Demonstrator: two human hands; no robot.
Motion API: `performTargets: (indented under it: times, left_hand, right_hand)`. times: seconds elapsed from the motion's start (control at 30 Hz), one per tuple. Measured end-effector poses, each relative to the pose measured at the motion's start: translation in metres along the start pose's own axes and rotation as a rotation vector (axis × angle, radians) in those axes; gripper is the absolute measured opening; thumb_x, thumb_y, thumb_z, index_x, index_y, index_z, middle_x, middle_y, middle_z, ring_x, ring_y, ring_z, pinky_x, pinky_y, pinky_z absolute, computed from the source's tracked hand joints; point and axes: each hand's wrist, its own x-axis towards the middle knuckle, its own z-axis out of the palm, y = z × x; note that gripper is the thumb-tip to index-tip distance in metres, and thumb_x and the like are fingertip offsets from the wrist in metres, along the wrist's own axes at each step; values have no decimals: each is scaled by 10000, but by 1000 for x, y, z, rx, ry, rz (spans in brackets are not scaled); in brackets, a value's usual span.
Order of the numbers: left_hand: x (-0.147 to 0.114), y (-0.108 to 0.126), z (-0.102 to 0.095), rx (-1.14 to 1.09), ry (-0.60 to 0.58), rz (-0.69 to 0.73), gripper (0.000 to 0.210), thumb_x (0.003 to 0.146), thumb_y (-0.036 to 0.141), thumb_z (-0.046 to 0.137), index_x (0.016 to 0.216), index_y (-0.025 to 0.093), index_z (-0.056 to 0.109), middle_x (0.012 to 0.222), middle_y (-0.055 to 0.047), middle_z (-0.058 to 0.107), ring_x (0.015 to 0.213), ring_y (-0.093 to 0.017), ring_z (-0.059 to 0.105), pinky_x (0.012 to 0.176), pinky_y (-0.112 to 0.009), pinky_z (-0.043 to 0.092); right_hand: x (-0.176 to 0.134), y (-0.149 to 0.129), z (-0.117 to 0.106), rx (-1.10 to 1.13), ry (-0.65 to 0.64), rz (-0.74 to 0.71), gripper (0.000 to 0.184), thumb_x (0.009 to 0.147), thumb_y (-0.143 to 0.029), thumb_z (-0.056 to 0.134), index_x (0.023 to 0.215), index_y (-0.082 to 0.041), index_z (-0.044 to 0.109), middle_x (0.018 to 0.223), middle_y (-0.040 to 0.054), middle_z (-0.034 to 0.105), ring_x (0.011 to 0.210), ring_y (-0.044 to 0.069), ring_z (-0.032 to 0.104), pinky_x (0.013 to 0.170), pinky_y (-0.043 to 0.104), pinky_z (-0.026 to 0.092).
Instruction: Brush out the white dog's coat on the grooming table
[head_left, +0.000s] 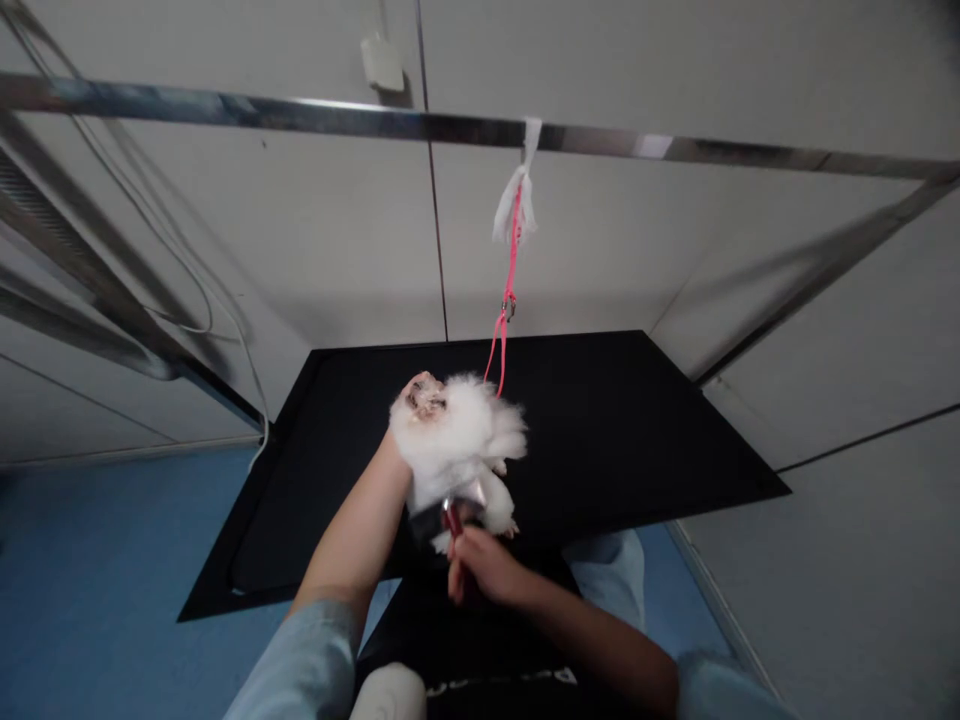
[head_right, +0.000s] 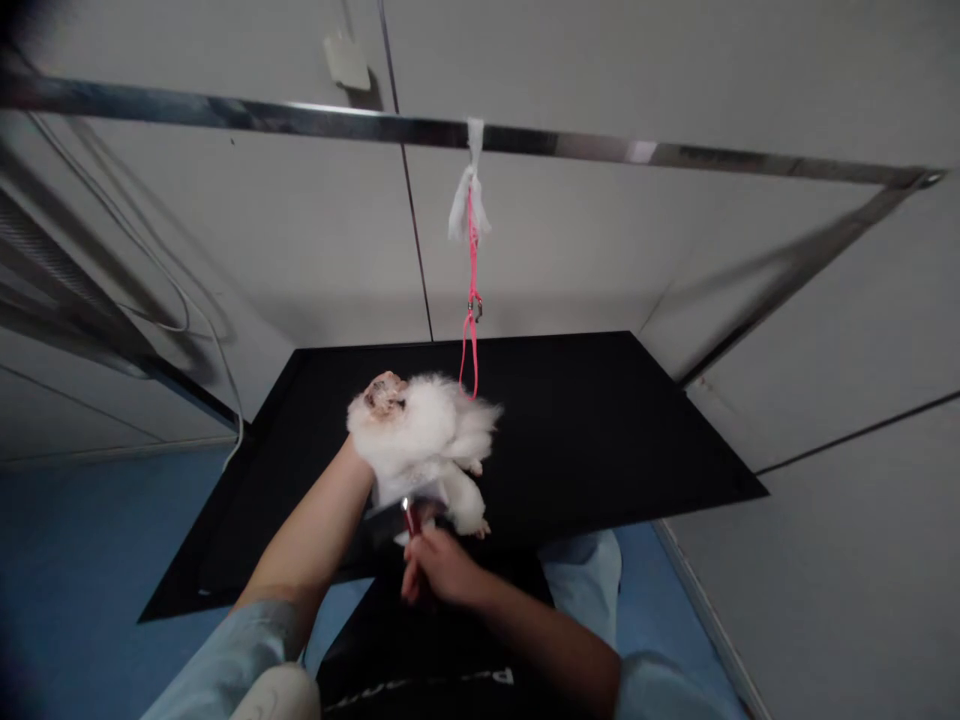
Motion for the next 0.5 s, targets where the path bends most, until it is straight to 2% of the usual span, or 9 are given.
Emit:
performTargets:
  times: [0.07,0.1,0.17,0.23,0.3,0.37,0.4,0.43,0.5]
  left_hand:
    - [2,0,-1,-7,-15,-60,371,863,262,482,498,195,489,454,-3,551,421,-133,551,459,-248,461]
    - [3,0,-2,-14,-21,-88,367,863,273,481,505,193,494,461,-6,556,429,-137,558,469,-255,468]
    - [5,0,-3,-25,-21,-109,355,863,292,485,524,189,507,474,-6,565,444,-138,566,489,-259,474]
    - [6,-1,-5,-17,-22,-96,347,862,306,500,537,187,510,478,-2,563,449,-131,561,497,-255,469]
    - [7,-2,-8,24,-32,-78,346,861,316,522,540,187,502,475,-2,553,455,-128,551,509,-259,463]
    - [7,-3,-11,64,-36,-45,350,860,337,541,545,188,497,477,-9,549,474,-130,548,535,-270,468]
    - [8,-3,-12,78,-40,-28,348,856,349,551,551,189,498,484,-13,554,489,-133,551,551,-277,474]
    - [8,-4,-13,91,-44,-17,346,852,359,559,555,192,498,491,-16,558,500,-136,555,563,-283,481]
    - [9,-4,-14,121,-54,0,346,843,367,565,548,200,492,493,-15,556,506,-140,555,568,-289,490]
  right_hand:
    - [5,-3,-3,42,127,-139,220,931,-405,424,835,-211,463,606,-9,615,522,116,557,511,216,424]
    - [6,-2,-4,23,162,-131,211,936,-393,416,836,-211,452,604,-17,608,512,110,546,504,211,413]
    - [7,0,-4,-22,115,-4,178,935,-362,396,844,-214,431,551,-39,574,436,109,492,445,209,362]
    - [5,1,-3,-16,-14,86,161,934,-347,367,861,-216,425,505,-51,552,385,117,456,409,211,325]
    - [6,-2,-5,30,-26,3,186,944,-359,340,870,-215,431,531,-42,575,410,118,486,429,212,349]
    - [11,-4,-6,50,75,-135,218,951,-390,354,852,-215,438,589,-31,602,472,107,529,474,206,381]
    - [13,-1,-6,37,132,-157,226,950,-400,370,837,-215,436,600,-32,603,483,100,532,482,201,381]
    - [14,4,-5,6,161,-128,225,946,-398,383,822,-216,432,589,-38,593,472,96,522,476,198,370]
    - [13,17,0,-77,117,42,204,938,-365,377,803,-218,420,511,-58,543,397,94,461,433,199,320]
